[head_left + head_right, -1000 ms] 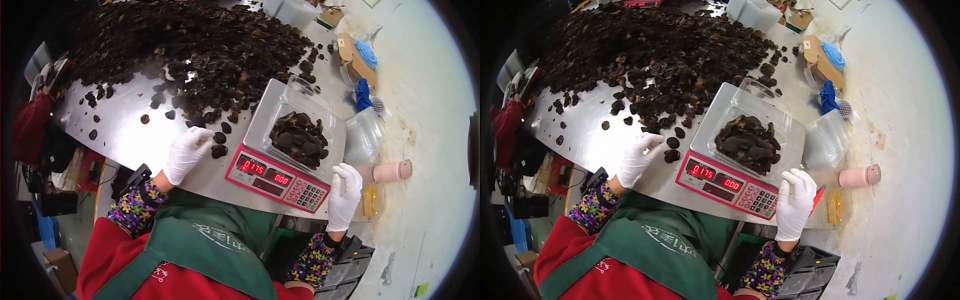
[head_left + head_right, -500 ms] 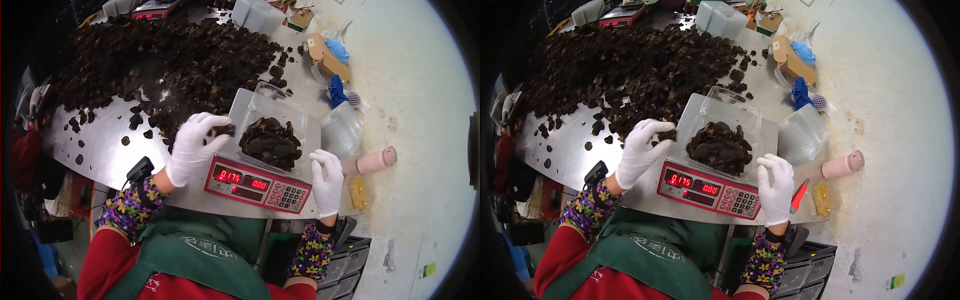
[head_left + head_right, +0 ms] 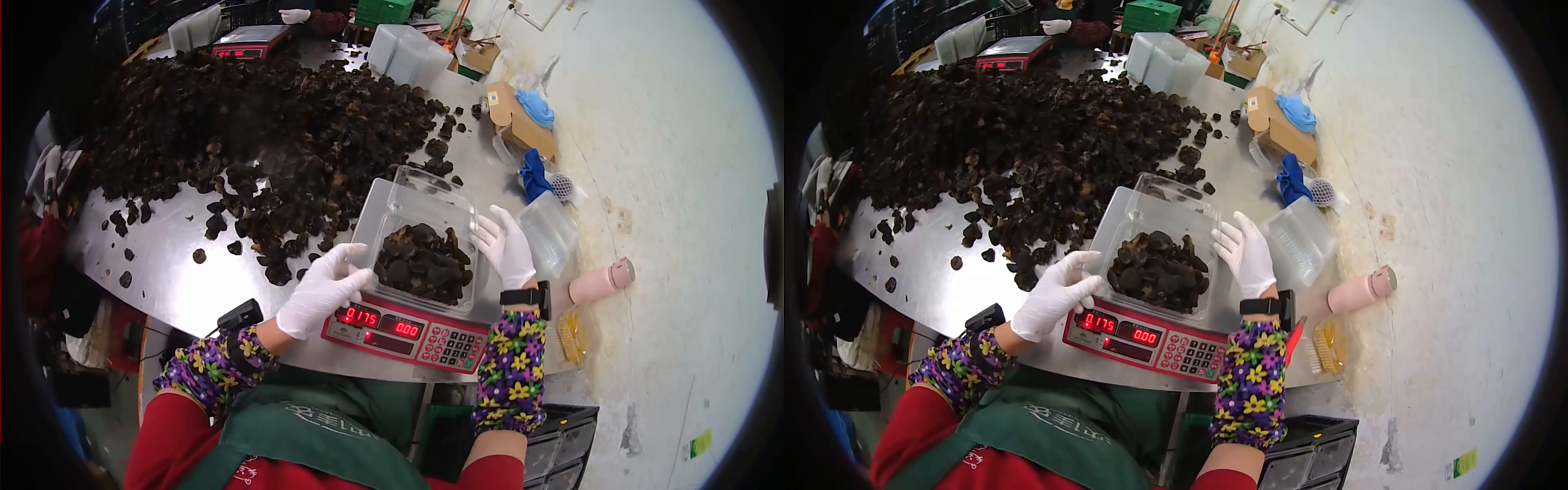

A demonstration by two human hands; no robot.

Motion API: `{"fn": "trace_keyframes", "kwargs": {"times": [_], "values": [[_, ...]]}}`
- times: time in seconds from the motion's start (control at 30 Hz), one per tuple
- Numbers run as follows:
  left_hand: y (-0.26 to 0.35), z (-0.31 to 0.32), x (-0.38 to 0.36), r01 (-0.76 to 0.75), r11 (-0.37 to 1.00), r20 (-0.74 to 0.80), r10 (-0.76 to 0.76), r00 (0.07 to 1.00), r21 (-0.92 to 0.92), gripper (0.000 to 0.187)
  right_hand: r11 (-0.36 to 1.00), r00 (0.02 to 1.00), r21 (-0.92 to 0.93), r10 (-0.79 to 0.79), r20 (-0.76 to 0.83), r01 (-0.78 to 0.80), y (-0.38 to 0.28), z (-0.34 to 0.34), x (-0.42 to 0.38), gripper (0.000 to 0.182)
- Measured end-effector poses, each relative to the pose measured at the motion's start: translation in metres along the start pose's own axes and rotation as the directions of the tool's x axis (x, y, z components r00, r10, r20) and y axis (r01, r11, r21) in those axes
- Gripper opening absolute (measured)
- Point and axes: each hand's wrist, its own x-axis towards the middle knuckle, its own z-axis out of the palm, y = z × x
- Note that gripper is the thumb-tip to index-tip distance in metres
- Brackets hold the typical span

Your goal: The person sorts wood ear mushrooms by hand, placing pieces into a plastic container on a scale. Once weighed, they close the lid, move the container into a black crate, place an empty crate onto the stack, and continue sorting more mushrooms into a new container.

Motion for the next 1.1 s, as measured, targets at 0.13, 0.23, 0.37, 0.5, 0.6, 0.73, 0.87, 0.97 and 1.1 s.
{"fn": "trace_keyframes", "kwargs": {"times": [0.13,0.23,0.37,0.5,0.6,0.73,0.87,0.97,1.1], "values": [[-0.012,0.001,0.014,-0.014,0.996,0.017,0.015,1.0,-0.092,0.047,0.947,0.978,0.259,0.161,0.131,-0.19,0.001,-0.022,0.037,0.054],[-0.013,-0.002,0.018,0.002,0.993,0.026,0.001,1.0,-0.117,0.045,0.93,0.884,0.319,0.012,0.468,-0.181,-0.014,-0.032,0.022,0.051],[-0.004,-0.006,0.014,0.086,0.975,0.047,-0.078,0.996,-0.203,0.038,0.945,0.969,-0.23,-0.208,0.134,0.234,-0.022,0.005,-0.071,0.04],[0.004,-0.002,0.01,0.163,0.952,0.085,-0.146,0.986,-0.257,0.04,0.616,0.937,-0.709,-0.283,0.207,0.343,0.012,0.009,-0.135,0.027],[-0.004,0.003,0.014,0.146,0.98,0.081,-0.136,0.987,-0.135,0.036,0.813,0.974,-0.566,-0.213,-0.075,0.134,0.045,0.027,-0.159,0.037],[-0.002,0.007,0.012,0.251,0.945,0.058,-0.244,0.968,-0.21,0.017,0.933,0.994,-0.342,0.105,-0.036,-0.111,0.038,0.007,-0.153,0.023],[-0.003,0.004,0.009,0.281,0.933,0.083,-0.27,0.959,-0.223,0.011,0.943,0.942,-0.156,0.314,0.118,-0.295,0.033,-0.004,-0.146,0.012],[-0.007,0.004,0.005,0.171,0.977,0.067,-0.164,0.984,-0.126,0.015,0.916,0.946,-0.294,0.31,0.091,-0.272,0.026,0.004,-0.15,0.014],[-0.009,0.005,0.002,0.062,0.996,0.059,-0.058,0.997,-0.065,0.015,0.878,0.97,-0.441,0.236,0.061,-0.186,0.03,0.007,-0.151,0.021]]}}
